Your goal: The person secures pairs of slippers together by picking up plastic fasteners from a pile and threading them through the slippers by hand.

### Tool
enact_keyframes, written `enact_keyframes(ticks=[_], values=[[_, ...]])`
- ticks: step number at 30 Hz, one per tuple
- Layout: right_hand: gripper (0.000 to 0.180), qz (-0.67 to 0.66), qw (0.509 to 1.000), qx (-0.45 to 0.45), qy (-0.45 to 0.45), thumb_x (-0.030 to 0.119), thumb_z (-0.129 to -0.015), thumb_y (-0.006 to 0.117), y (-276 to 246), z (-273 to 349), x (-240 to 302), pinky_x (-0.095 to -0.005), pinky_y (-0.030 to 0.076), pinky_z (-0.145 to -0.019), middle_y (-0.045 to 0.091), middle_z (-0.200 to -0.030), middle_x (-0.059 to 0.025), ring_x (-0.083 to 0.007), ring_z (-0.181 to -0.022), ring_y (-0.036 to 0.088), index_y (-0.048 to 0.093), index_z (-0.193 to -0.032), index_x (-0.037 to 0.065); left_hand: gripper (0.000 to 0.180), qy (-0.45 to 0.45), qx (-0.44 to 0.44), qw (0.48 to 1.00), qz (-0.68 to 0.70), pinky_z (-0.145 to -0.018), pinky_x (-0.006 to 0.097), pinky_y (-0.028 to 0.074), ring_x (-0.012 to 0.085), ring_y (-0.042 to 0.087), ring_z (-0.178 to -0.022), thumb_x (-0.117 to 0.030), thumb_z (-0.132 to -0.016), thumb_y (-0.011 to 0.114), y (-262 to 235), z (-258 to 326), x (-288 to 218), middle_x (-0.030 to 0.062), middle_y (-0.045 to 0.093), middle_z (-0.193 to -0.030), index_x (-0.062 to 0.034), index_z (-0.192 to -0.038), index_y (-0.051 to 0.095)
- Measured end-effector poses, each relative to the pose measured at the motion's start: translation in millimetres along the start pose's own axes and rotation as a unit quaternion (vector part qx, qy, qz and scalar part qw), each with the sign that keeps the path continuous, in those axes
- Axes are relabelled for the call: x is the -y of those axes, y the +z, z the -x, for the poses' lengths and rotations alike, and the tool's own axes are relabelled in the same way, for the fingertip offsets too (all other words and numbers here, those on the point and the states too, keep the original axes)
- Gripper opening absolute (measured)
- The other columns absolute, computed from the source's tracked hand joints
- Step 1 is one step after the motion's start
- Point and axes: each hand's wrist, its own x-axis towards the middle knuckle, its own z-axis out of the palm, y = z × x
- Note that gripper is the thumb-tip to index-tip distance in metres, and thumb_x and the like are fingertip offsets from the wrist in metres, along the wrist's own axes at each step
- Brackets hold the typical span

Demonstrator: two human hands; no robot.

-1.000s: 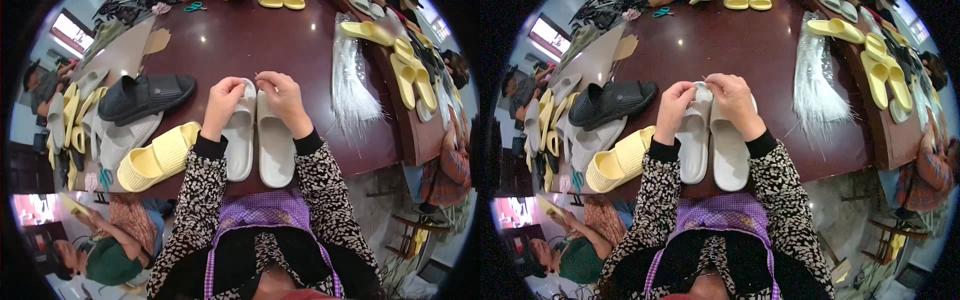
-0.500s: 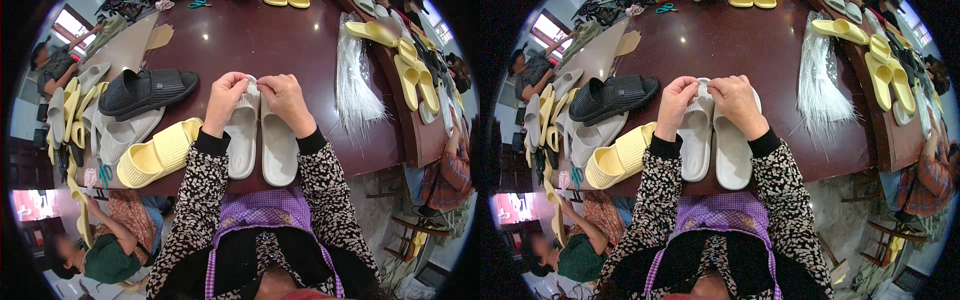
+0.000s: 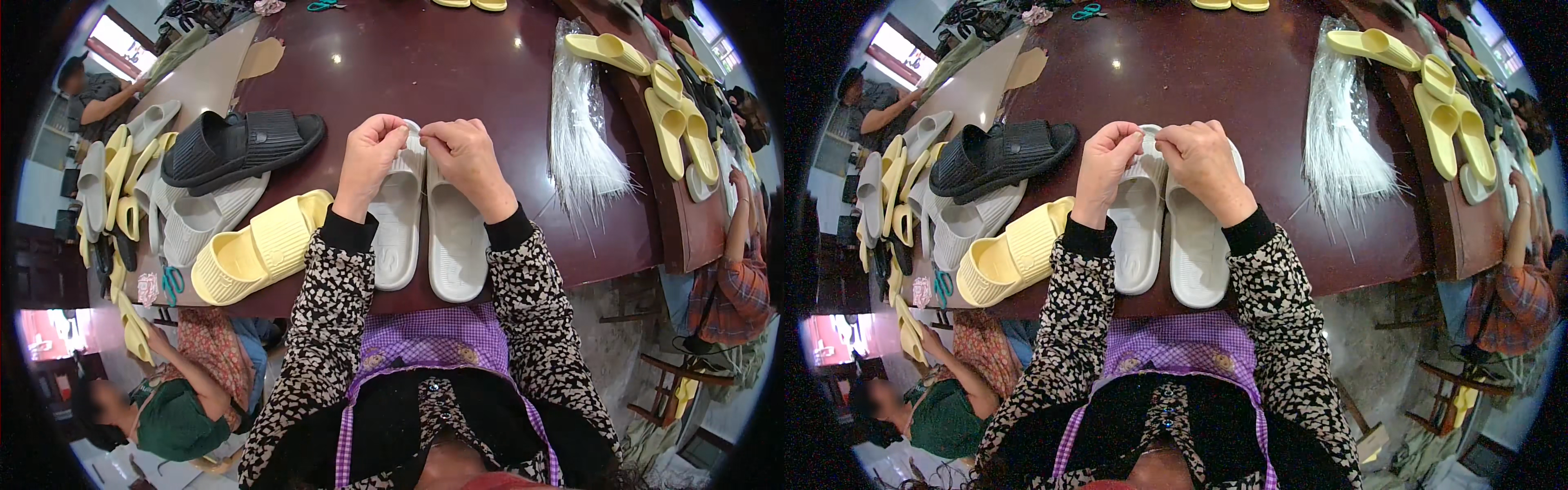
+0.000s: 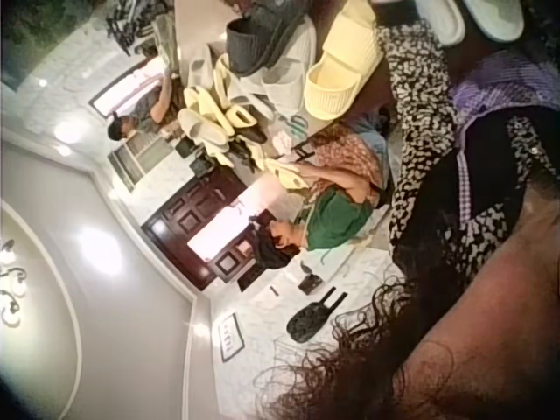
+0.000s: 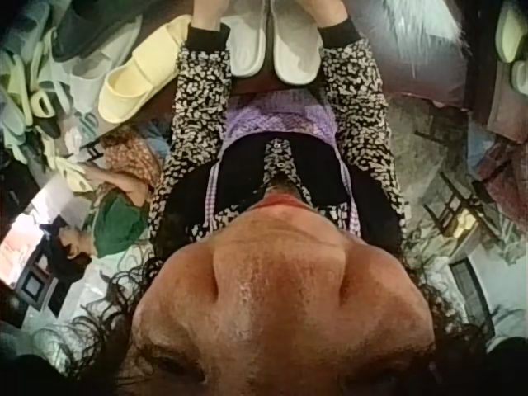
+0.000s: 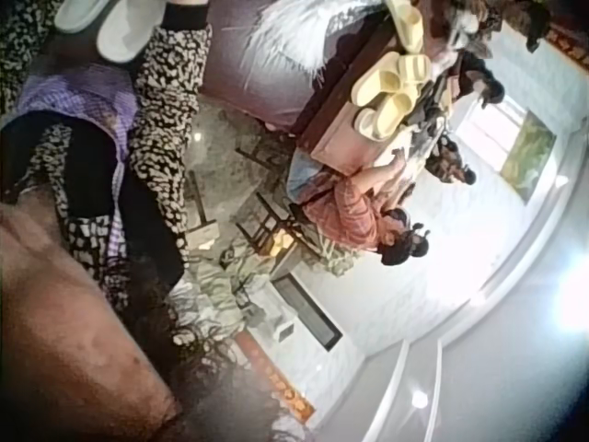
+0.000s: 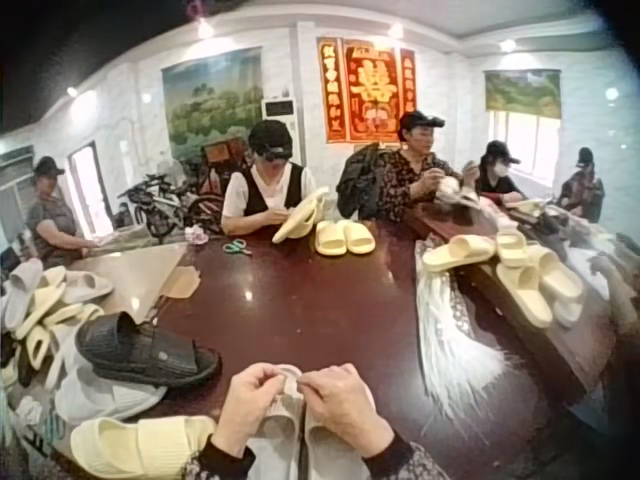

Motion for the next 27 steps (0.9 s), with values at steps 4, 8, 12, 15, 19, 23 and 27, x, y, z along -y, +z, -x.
enact_keyframes(ticks=[4,8,12,15,19,23,27], values=[[0.004,-0.001,1.000,0.002,-0.001,0.011,-0.080,0.069,1.0,-0.4,0.6,-0.0321,0.042,-0.072,0.067,-0.072,-0.0043,-0.0193,-0.066,0.060,0.071,-0.083,0.008,0.009,0.004,0.002,1.000,-0.007,-0.065,0.019,0.044,0.0036,0.054,-0.073,-0.007,-0.090,0.062,-1.2,0.2,0.5,-0.0023,0.061,-0.081,0.0008,-0.094,0.065],[0.004,0.001,1.000,0.004,-0.004,0.011,-0.080,0.069,3.5,-2.1,1.7,-0.0325,0.043,-0.072,0.066,-0.072,-0.0044,-0.0198,-0.066,0.060,0.070,-0.083,0.008,0.009,0.009,0.008,1.000,-0.013,-0.066,0.019,0.044,0.0036,0.054,-0.073,-0.007,-0.089,0.062,-4.9,-1.2,1.3,-0.0021,0.062,-0.081,0.0008,-0.094,0.065],[0.004,0.010,1.000,-0.015,-0.010,0.010,-0.079,0.069,2.3,-2.4,0.3,-0.0342,0.043,-0.071,0.066,-0.072,-0.0048,-0.0216,-0.068,0.061,0.070,-0.082,0.009,0.011,0.020,0.007,0.999,-0.044,-0.066,0.020,0.044,0.0043,0.054,-0.074,-0.007,-0.089,0.062,-3.3,-3.2,0.7,-0.0015,0.062,-0.082,0.0018,-0.095,0.065],[0.004,0.021,0.998,-0.047,-0.034,0.009,-0.075,0.068,-3.2,-3.9,-3.3,-0.0370,0.045,-0.070,0.066,-0.071,-0.0056,-0.0242,-0.070,0.062,0.069,-0.079,0.010,0.012,0.064,-0.001,0.991,-0.114,-0.062,0.019,0.042,0.0038,0.051,-0.071,-0.009,-0.090,0.061,0.7,-7.6,1.6,-0.0030,0.060,-0.080,0.0010,-0.095,0.065],[0.003,0.029,0.997,-0.060,-0.044,0.007,-0.073,0.065,6.3,2.5,-5.3,-0.0406,0.044,-0.066,0.062,-0.067,-0.0055,-0.0265,-0.067,0.061,0.064,-0.072,0.010,0.010,0.045,0.008,0.988,-0.145,-0.057,0.018,0.038,0.0027,0.047,-0.066,-0.010,-0.092,0.060,-3.9,-0.7,-0.6,-0.0054,0.056,-0.075,-0.0013,-0.094,0.065],[0.006,0.065,0.992,-0.093,-0.046,0.010,-0.073,0.066,10.0,5.4,-5.1,-0.0397,0.043,-0.065,0.058,-0.063,-0.0036,-0.0248,-0.063,0.058,0.061,-0.069,0.011,0.008,0.017,0.022,0.995,-0.100,-0.052,0.017,0.034,0.0013,0.044,-0.059,-0.009,-0.092,0.059,-2.9,-0.2,4.3,-0.0068,0.053,-0.071,-0.0030,-0.093,0.064],[0.007,0.053,0.994,-0.080,-0.061,0.011,-0.073,0.066,10.5,4.2,-2.8,-0.0358,0.040,-0.067,0.057,-0.062,-0.0019,-0.0212,-0.064,0.055,0.060,-0.069,0.011,0.005,-0.005,0.016,0.999,-0.049,-0.049,0.015,0.031,0.0003,0.043,-0.056,-0.007,-0.092,0.060,-6.8,-2.9,5.7,-0.0076,0.052,-0.069,-0.0043,-0.094,0.063]])
